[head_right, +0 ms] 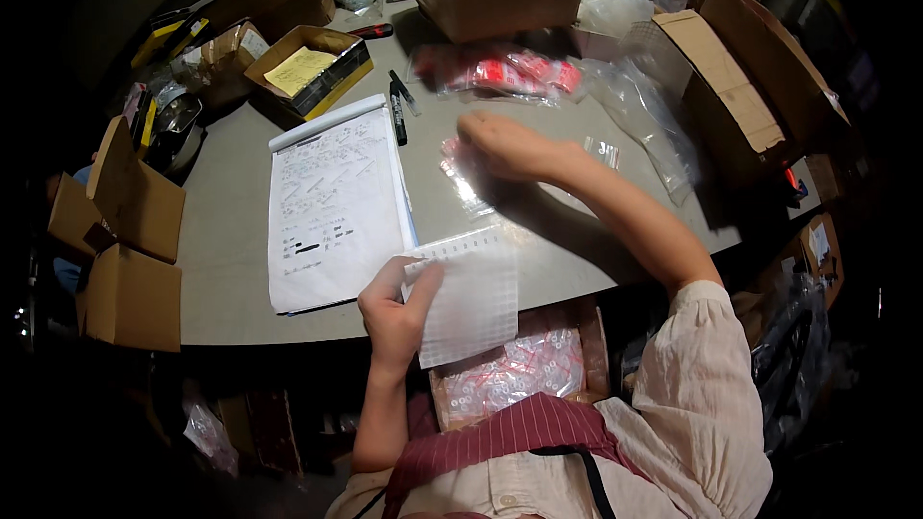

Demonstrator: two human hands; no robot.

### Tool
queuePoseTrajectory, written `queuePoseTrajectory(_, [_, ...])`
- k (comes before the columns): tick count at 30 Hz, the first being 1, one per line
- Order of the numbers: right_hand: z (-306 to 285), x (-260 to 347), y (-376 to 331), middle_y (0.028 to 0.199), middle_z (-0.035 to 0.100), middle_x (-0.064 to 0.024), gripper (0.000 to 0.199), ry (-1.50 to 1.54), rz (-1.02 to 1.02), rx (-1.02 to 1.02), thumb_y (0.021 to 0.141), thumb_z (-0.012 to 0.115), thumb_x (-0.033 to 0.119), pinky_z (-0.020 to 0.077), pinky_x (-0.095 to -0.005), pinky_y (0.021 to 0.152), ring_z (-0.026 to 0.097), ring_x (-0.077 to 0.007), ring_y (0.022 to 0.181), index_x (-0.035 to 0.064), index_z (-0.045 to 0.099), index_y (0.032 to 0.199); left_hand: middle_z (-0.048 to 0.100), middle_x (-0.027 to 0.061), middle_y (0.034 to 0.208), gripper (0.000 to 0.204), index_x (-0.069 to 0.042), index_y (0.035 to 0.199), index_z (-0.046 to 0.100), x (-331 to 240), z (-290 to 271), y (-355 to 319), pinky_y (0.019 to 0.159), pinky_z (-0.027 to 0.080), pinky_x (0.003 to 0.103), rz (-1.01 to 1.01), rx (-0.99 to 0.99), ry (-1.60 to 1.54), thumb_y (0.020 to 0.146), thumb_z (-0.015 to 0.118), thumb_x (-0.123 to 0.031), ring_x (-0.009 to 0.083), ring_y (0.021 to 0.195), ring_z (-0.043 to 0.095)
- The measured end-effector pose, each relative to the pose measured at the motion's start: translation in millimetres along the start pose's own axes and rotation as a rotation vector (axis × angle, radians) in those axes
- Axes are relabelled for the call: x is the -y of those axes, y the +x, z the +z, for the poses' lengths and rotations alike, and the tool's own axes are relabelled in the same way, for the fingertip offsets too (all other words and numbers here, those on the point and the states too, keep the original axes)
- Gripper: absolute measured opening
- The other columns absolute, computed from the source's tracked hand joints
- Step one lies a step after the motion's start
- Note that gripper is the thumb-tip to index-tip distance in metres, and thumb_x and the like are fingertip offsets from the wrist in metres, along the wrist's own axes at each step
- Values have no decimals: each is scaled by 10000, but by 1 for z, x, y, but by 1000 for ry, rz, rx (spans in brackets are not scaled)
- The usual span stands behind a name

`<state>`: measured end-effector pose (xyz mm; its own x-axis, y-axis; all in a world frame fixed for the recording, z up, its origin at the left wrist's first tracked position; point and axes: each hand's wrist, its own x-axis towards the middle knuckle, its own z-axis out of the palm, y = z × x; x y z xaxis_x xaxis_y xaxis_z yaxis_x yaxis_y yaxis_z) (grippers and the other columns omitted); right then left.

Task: The person sits at a cluttered table and repeatedly tears small stickers from a roll. They place the stickers into small plastic bags and arrange them on the table. The person handles the sticker roll and bags by hand throughout the process.

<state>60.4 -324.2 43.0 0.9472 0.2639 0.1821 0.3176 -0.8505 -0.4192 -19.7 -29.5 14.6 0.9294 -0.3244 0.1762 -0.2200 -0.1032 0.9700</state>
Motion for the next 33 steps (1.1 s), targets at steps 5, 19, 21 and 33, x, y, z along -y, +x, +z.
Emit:
queuePoseTrajectory(5, [-14, -36, -35, 1127, 570, -227, 686, -56, 287, 0, 815, 828, 537, 469, -435, 899, 565, -383, 1058, -14, 539, 1104, 764, 130, 859, 208, 16, 975, 737, -2, -1, -3, 700, 518, 287, -3, -8, 8, 891, 807, -161, 169, 778, 709])
queuePoseTrajectory(19, [-33, -17, -108, 1269, 532, -161, 590, -185, 240, -28, 830, 801, 501, 366, -483, 1094, 443, -377, 1249, 143, 618, 1263, 726, 63, 797, 191, 23, 993, 736, 1, 3, -4, 684, 488, 262, 19, -4, -42, 897, 789, -134, 87, 748, 615])
queuePoseTrajectory(21, [-35, -17, -109, 1257, 537, -153, 517, -176, 261, 11, 823, 832, 401, 365, -476, 1095, 440, -371, 1245, 130, 636, 1218, 732, 63, 810, 189, 25, 1001, 736, 4, 2, -5, 688, 488, 260, 0, 23, -62, 901, 784, -128, 84, 758, 615])
queuePoseTrajectory(33, [-28, 78, -128, 1069, 655, -127, 255, 304, -62, -166, 859, 714, 37, 531, -387, 874, 653, -294, 1003, 17, 630, 1099, 728, 54, 845, 123, 62, 987, 732, -12, 8, -6, 696, 498, 243, -17, 122, -84, 912, 728, -36, 88, 783, 636])
